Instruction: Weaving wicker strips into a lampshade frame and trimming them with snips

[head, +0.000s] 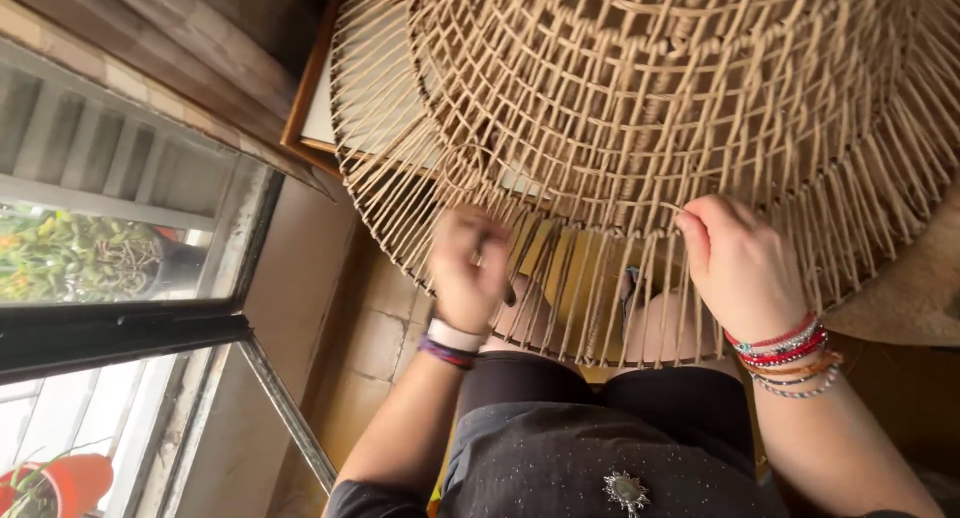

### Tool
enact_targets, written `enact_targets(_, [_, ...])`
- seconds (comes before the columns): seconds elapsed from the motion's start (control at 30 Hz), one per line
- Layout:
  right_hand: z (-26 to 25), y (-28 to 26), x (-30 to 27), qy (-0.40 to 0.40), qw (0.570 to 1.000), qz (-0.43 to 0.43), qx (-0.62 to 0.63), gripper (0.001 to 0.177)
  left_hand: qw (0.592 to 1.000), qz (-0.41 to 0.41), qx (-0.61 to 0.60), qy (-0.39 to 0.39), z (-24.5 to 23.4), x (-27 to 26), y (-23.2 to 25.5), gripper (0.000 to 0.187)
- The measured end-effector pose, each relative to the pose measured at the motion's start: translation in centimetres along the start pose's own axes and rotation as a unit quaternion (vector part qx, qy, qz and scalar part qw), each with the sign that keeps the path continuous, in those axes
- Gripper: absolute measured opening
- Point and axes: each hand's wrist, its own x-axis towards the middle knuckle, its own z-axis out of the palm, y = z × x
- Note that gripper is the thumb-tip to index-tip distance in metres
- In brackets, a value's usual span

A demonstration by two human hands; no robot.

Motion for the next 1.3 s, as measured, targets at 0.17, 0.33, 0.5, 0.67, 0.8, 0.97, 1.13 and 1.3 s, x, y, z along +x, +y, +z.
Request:
enact_targets(0.17, [0.2,-1.3,0.7,-0.028,0.996,0.044,-0.074,0.035,0.792,-0.488,-0.329,0.161,-4.9,3.7,-3.4,0.016])
enact_targets(0.33, [3.8,0.4,0.2,0.076,0.997,0.022,-0.009,0.049,0.741,-0.458,-0.468,-0.147,-6.8,7.5,-3.7,0.025])
enact_targets(0.5, [5.6,2.5,0.1,0.183,0.972,-0.03,0.142,0.056,0.917,-0.062,0.152,-0.365,-6.6,8.0,-1.2,0.024])
enact_targets(0.67, [9.6,8.7,-3.4,0.23,0.698,0.048,0.677,0.05,0.77,-0.031,0.484,-0.414,-5.3,6.6,1.2,0.093])
enact_targets(0.8, [4.8,5.2,-2.4,0.212,0.637,0.119,0.732,0.033,0.862,-0.024,0.407,-0.3,-3.0,2.6,1.3,0.072])
enact_targets(0.97, [-2.1,3.2,-1.1,-0.125,0.983,0.1,0.085,0.024,0.969,0.02,0.218,-0.114,0.5,-0.2,0.1,0.045])
enact_targets(1.13, [-1.2,0.9,0.4,0.0,0.998,0.021,0.061,0.021,0.969,0.032,0.233,-0.078,1.9,-1.7,-2.7,0.041])
enact_targets(1.3, [-1.5,7.5,-3.7,0.072,0.988,0.102,0.095,0.012,0.965,0.067,0.248,-0.053,1.2,-1.3,-2.7,0.032])
